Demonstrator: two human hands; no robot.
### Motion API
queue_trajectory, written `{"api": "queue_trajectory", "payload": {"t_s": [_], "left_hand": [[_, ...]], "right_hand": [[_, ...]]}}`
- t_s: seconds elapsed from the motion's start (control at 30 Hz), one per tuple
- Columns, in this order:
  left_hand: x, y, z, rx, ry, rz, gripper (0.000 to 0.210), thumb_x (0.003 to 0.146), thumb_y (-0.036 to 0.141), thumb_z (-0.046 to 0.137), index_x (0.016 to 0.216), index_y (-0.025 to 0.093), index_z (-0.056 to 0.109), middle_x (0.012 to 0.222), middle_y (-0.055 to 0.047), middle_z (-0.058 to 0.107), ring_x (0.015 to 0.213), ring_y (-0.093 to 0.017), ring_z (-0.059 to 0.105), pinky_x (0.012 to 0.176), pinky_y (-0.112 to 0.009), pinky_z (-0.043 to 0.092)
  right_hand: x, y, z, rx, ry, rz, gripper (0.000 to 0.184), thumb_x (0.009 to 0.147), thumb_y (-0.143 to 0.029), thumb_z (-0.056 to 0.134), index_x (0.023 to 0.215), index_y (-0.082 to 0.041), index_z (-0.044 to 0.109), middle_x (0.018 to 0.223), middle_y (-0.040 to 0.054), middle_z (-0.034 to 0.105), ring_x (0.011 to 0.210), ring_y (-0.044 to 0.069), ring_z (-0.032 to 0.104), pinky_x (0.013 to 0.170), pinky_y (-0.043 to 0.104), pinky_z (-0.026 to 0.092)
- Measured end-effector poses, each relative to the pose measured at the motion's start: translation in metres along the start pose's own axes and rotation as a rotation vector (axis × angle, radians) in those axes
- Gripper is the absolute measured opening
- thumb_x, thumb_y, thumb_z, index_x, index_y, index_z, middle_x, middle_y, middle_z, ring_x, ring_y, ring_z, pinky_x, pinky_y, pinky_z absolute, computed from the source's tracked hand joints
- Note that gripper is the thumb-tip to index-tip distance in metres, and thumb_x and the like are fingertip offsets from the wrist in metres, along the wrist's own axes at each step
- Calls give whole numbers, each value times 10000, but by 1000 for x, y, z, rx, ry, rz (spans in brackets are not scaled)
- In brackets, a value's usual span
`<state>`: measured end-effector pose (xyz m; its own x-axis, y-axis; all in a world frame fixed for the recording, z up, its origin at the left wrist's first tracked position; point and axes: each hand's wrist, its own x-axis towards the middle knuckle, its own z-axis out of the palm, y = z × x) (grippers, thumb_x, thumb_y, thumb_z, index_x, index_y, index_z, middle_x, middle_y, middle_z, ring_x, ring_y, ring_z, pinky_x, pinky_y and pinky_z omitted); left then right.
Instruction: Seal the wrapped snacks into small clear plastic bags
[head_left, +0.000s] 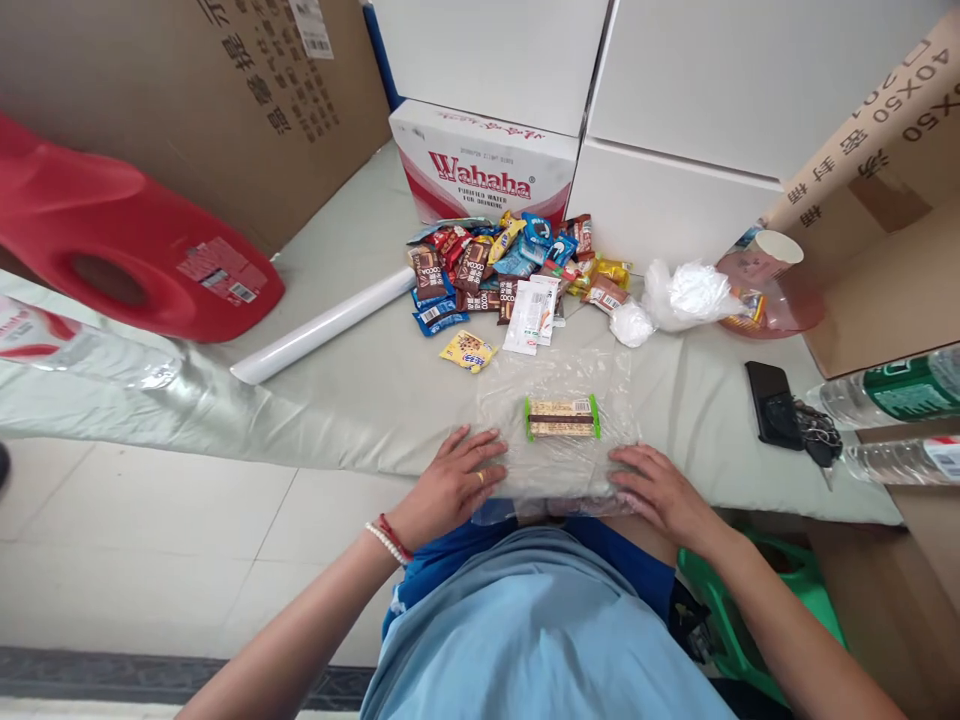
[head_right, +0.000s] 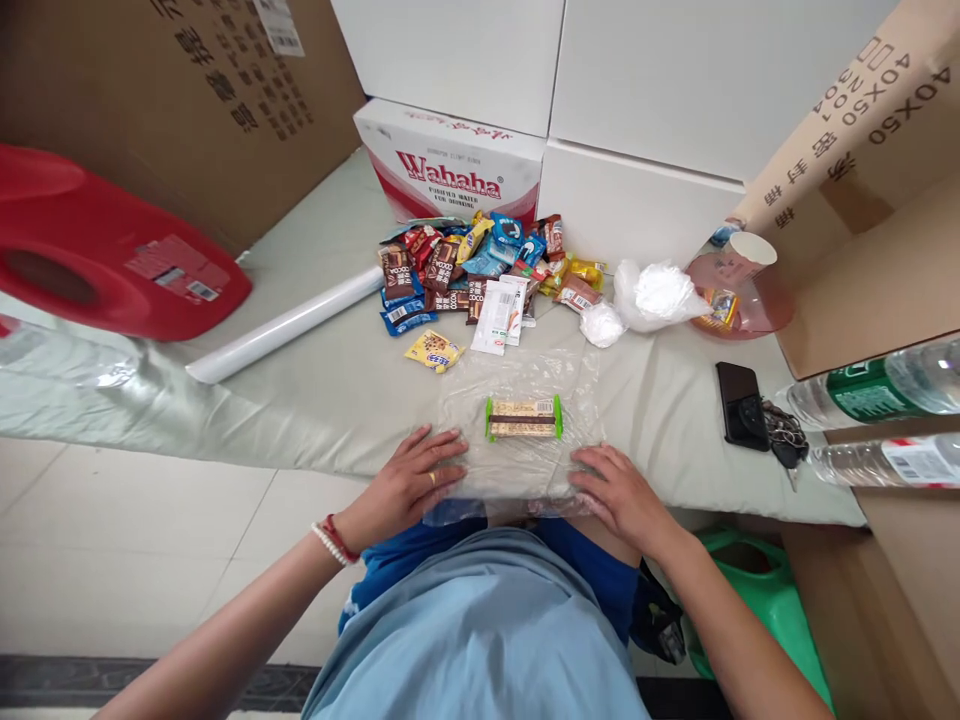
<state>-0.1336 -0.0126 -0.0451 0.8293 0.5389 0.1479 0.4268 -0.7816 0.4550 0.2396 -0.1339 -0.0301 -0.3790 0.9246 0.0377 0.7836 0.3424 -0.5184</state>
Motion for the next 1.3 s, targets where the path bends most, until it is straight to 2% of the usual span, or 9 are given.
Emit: {"api": "queue_trajectory", "payload": {"t_s": [0.13, 0.3, 0.47, 0.6, 0.73, 0.83, 1.0, 1.17, 1.3], "left_hand": [[34, -12, -11, -146, 131, -177, 313, 1033, 340, 427, 953, 232, 709, 1051, -58, 766, 1110, -196, 671, 1035, -387, 499], [78, -31, -13, -2, 212, -530, 227, 926, 361, 553, 806, 211, 674, 873, -77, 708, 993, -277, 612, 893, -429, 507], [80, -33, -3, 244, 448, -646, 307, 847, 330, 633, 1101, 166, 687, 1126, -160, 631, 1070, -347, 547, 890, -495, 476], [67, -7, -7, 348, 649, -517, 265, 925, 209, 526, 1133, 174, 686, 1070, -146, 602, 1047, -310, 545, 922, -489, 439], [74, 23, -1, 337, 309, -223, 324, 998, 249, 486, 1250, 297, 683, 969, -89, 626, 908, -251, 541, 800, -421, 416], [87, 30, 11, 333, 108, -228, 355, 1026, 293, 455, 1308, 322, 669, 925, -90, 633, 903, -261, 537, 747, -413, 401], [95, 29, 21, 280, 56, -291, 396, 1039, 281, 429, 1380, 285, 630, 912, -96, 655, 969, -276, 560, 785, -428, 413], [94, 29, 22, 202, 75, -328, 288, 1018, 249, 474, 1121, 224, 741, 859, -87, 683, 931, -272, 592, 798, -415, 431], [80, 15, 25, -79, 148, -254, 254, 959, 167, 503, 912, 205, 750, 776, -61, 683, 829, -224, 614, 785, -360, 460]], "right_hand": [[33, 10, -22, 263, 10, 184, 318, 1029, -444, 476, 1008, -244, 723, 963, 62, 743, 939, 224, 682, 886, 379, 548], [75, 32, -39, 199, 106, 494, 376, 984, -499, 482, 940, -201, 708, 771, 15, 692, 725, 194, 636, 707, 298, 500], [114, 42, -51, -346, 142, 523, 287, 941, -304, 546, 1146, -200, 717, 1041, 118, 705, 1000, 291, 610, 840, 370, 487], [166, 33, -50, -320, 79, 337, 358, 992, -311, 507, 1284, -173, 661, 1218, 141, 660, 1124, 298, 579, 987, 391, 450], [219, 25, -30, -248, -50, 335, 596, 875, -377, 731, 1400, -141, 574, 1303, 178, 627, 1188, 327, 559, 1015, 400, 435], [241, 22, -26, -164, -143, 413, 503, 825, -246, 756, 1307, -145, 653, 1109, 118, 719, 1034, 281, 633, 899, 336, 470], [226, 10, -41, -15, -191, 226, 280, 887, -132, 572, 1055, -203, 785, 849, -7, 729, 796, 165, 647, 765, 239, 452], [167, -16, -27, -177, -140, -209, 371, 952, -128, 524, 1245, -220, 731, 888, 60, 692, 841, 196, 582, 765, 282, 414], [132, -25, -2, -352, -107, -253, 447, 1031, -150, 450, 1455, -221, 572, 889, 85, 631, 824, 222, 477, 742, 328, 371]]}}
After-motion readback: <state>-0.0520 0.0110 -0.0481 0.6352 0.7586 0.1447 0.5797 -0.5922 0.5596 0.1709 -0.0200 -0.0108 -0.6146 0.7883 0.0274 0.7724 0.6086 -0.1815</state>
